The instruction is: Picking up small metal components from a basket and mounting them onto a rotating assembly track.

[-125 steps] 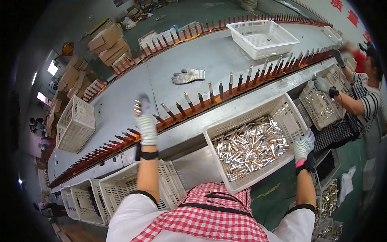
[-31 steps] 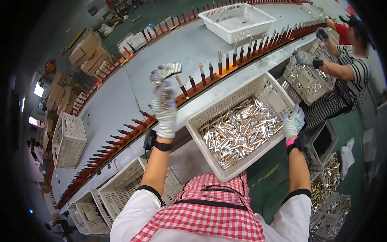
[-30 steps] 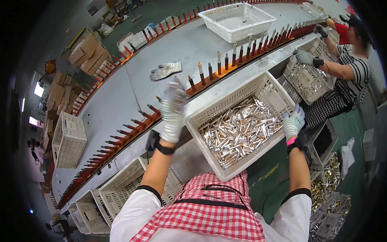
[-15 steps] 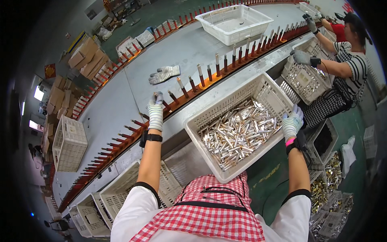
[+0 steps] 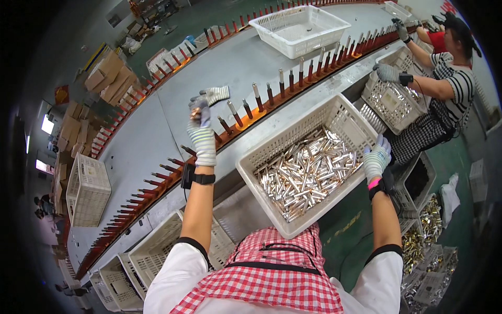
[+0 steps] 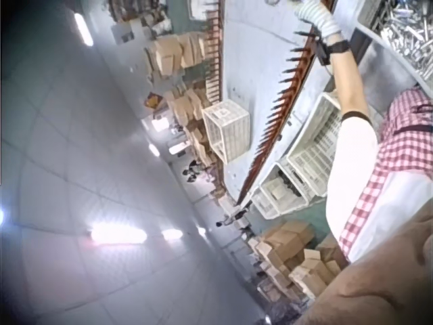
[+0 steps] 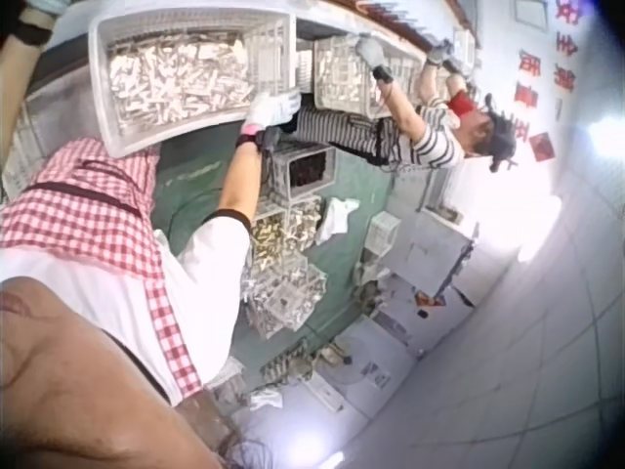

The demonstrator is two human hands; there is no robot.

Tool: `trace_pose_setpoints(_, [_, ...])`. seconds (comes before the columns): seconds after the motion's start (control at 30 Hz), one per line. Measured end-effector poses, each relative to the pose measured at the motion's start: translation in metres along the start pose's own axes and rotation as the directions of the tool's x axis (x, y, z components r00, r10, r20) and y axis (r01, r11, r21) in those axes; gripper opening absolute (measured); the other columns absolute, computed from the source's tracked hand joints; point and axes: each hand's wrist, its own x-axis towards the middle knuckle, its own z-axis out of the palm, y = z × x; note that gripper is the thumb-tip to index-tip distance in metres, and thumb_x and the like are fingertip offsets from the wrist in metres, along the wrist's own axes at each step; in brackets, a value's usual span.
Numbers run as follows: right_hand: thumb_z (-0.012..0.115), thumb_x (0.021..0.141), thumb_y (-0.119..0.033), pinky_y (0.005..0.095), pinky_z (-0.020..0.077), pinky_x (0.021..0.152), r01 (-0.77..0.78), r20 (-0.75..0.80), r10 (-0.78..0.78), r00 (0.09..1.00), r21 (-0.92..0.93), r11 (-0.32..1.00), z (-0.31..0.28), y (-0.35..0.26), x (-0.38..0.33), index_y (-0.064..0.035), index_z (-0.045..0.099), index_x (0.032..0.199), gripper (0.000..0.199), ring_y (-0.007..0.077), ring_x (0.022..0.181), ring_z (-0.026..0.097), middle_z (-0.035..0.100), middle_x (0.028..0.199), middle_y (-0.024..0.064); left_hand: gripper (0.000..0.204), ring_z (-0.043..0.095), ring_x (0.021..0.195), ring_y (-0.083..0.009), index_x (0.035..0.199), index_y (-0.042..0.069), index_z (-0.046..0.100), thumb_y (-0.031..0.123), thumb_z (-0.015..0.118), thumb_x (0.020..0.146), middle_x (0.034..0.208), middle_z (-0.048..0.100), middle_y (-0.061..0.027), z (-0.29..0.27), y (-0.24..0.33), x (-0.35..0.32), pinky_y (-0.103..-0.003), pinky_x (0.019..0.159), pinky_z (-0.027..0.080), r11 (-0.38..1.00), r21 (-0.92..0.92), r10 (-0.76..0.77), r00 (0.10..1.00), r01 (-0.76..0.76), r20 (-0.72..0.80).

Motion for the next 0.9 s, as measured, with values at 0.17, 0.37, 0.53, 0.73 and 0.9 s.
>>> trace_pose_setpoints(0.17, [0.066,0.077,-0.023,0.0506,0.0384,0.099,0.054,-0.006,-0.054,0.999,0.040,0.998,-0.004,-0.031,0.008,-0.0059,0.045,0.137,0.066,0.0360,0.125,0.043,0.047,0.135,0.0162,0.024,0.058,0.085,-0.0098,0.110,0.000,0.065,0.009,0.067,0.088,0.096,0.066,-0.0008,-0.008,-0.065,0.010,-0.026,0.078,0.050,0.944,0.290,-0.151,0.987,0.160,-0.052])
trace_pose_setpoints(0.37, [0.067,0.075,-0.023,0.0510,0.0379,0.100,-0.015,0.053,0.015,0.998,0.002,1.000,-0.003,-0.002,0.000,-0.0060,0.044,0.138,0.069,0.0361,0.126,0.042,0.047,0.135,0.0160,0.025,0.057,0.082,-0.0095,0.112,0.001,0.066,-0.005,0.059,0.089,0.099,0.066,-0.0001,0.019,-0.039,-0.001,-0.023,0.075,0.049,0.992,-0.051,-0.121,0.991,0.118,-0.060])
trace_pose_setpoints(0.53, [0.069,0.074,-0.022,0.0510,0.0383,0.099,0.038,0.003,-0.038,0.999,0.066,0.997,-0.002,-0.024,0.009,-0.0068,0.045,0.137,0.069,0.0363,0.126,0.042,0.046,0.136,0.0155,0.031,0.061,0.087,-0.0120,0.113,-0.003,0.064,0.014,0.068,0.088,0.101,0.069,-0.0049,0.029,-0.068,0.017,-0.026,0.079,0.049,0.969,0.135,-0.205,0.978,0.208,-0.035])
trace_pose_setpoints(0.73, [0.069,0.074,-0.022,0.0516,0.0390,0.098,-0.018,0.050,0.016,0.999,0.026,1.000,-0.004,-0.007,0.006,-0.0065,0.046,0.135,0.067,0.0366,0.126,0.042,0.047,0.135,0.0154,0.027,0.061,0.078,-0.0126,0.111,0.003,0.067,0.012,0.072,0.086,0.089,0.069,-0.0025,0.042,-0.010,0.003,-0.027,0.066,0.050,0.999,0.032,0.012,0.999,-0.011,-0.042])
trace_pose_setpoints(0.9, [0.069,0.073,-0.023,0.0523,0.0398,0.097,0.086,-0.049,-0.083,0.995,0.065,0.994,0.006,-0.028,0.013,-0.0062,0.046,0.135,0.068,0.0365,0.125,0.043,0.048,0.134,0.0161,0.044,0.063,0.095,-0.0194,0.128,0.001,0.056,0.001,0.067,0.086,0.112,0.067,-0.0080,0.041,-0.086,0.013,-0.030,0.087,0.052,0.785,0.500,0.285,0.930,-0.365,0.232])
